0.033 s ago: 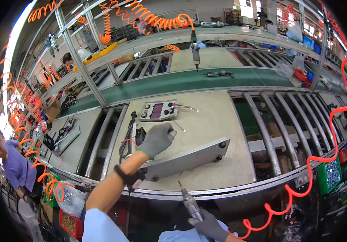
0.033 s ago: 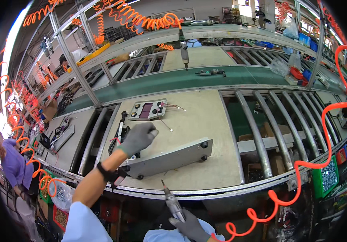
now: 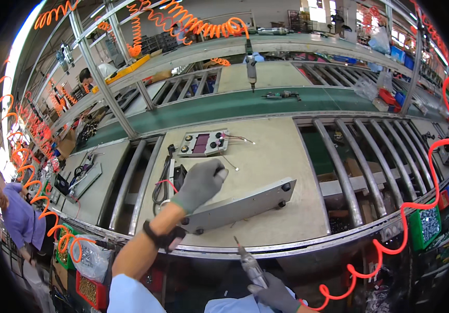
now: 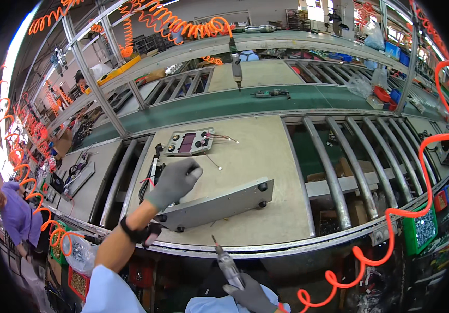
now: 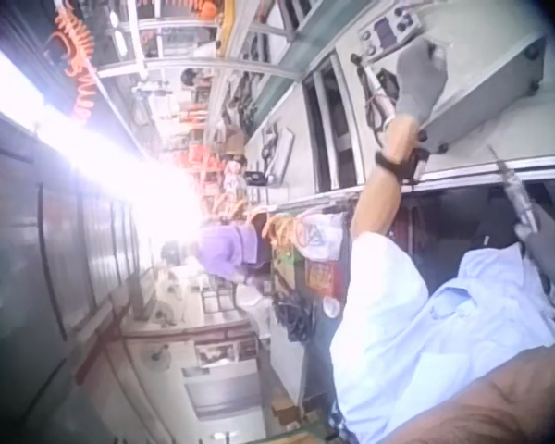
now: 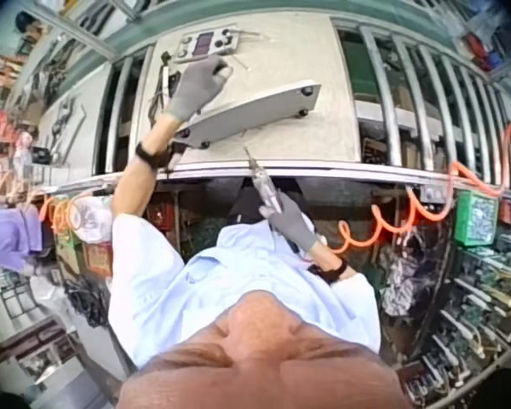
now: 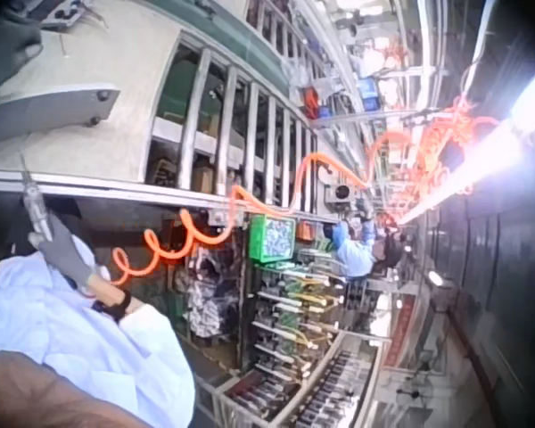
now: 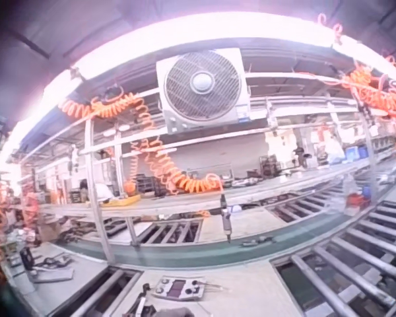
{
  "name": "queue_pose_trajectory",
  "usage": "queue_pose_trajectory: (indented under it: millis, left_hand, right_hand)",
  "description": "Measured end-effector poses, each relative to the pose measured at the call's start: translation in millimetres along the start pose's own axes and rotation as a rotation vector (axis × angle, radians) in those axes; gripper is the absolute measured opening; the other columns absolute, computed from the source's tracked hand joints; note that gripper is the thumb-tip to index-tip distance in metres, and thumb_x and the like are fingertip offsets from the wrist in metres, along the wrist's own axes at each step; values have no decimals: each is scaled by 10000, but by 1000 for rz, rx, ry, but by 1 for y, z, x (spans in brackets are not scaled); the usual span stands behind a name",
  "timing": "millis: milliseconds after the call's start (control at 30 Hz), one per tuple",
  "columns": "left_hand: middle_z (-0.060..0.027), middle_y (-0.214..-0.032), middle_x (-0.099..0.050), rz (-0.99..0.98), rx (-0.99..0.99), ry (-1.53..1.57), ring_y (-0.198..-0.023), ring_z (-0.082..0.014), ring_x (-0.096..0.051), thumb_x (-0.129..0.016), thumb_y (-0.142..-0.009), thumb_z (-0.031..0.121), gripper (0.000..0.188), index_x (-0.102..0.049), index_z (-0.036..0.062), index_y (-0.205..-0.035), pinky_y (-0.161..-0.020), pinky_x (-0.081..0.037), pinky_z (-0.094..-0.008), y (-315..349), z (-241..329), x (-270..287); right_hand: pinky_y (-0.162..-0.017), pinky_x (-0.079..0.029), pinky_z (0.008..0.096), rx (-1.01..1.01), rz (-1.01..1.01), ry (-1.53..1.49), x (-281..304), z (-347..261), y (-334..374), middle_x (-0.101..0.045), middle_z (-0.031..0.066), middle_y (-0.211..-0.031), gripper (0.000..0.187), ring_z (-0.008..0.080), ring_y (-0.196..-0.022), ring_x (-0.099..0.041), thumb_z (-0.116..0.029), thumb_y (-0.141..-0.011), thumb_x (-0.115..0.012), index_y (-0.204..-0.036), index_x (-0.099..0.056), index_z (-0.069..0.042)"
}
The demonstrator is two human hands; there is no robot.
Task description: Assembling electronic circuit boards and internal components into an inverter chassis on a factory production line.
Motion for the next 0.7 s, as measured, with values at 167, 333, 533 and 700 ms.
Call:
queue_pose_trajectory:
  millis: [167, 333, 533, 700]
  left_hand:
    - [-184, -781, -663, -169, -90, -180, -732, -348, -679, -656, -890, 212, 164, -668, 48, -891, -614, -524, -435, 103, 52, -33]
    - [-54, -732, -619, -146, -97, -535, -655, -279, -653, -625, -863, 176, 25, -635, 154, -867, -589, -521, -423, 140, 11, -109]
    - [-85, -828, -699, -200, 113, -531, -780, -277, -715, -646, -847, 201, 82, -647, 124, -820, -615, -541, -418, 141, -20, -134]
    - [-125, -832, -619, -206, -122, -612, -787, -292, -627, -604, -799, 194, 153, -653, 87, -897, -636, -476, -466, 179, -48, -148]
  right_hand:
    - [-505, -476, 302, -69, 80, 230, 68, 14, 53, -606, 68, -799, 436, 140, -578, -577, -265, -866, -726, -1198, -555, -39]
    - [-897, -537, 455, 0, 173, 823, 143, -10, 113, -658, 200, -1015, 678, 410, -998, -660, -361, -772, -743, -1327, -542, -28]
    - [-866, -553, 459, -332, 185, 1410, 226, -64, 152, -689, 172, -1010, 418, 381, -917, -689, -387, -793, -666, -1126, -711, -137]
    - [-859, -539, 462, -579, 307, 1511, 316, -81, 133, -720, 205, -1074, 773, 370, -971, -695, -782, -793, -579, -1008, -741, -58]
Point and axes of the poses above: each hand's wrist, its own y-axis away from the middle knuckle, its own x-axis out of the back of the hand, z = x × y, the point moved 4 cm from there along -y, towards the middle knuckle
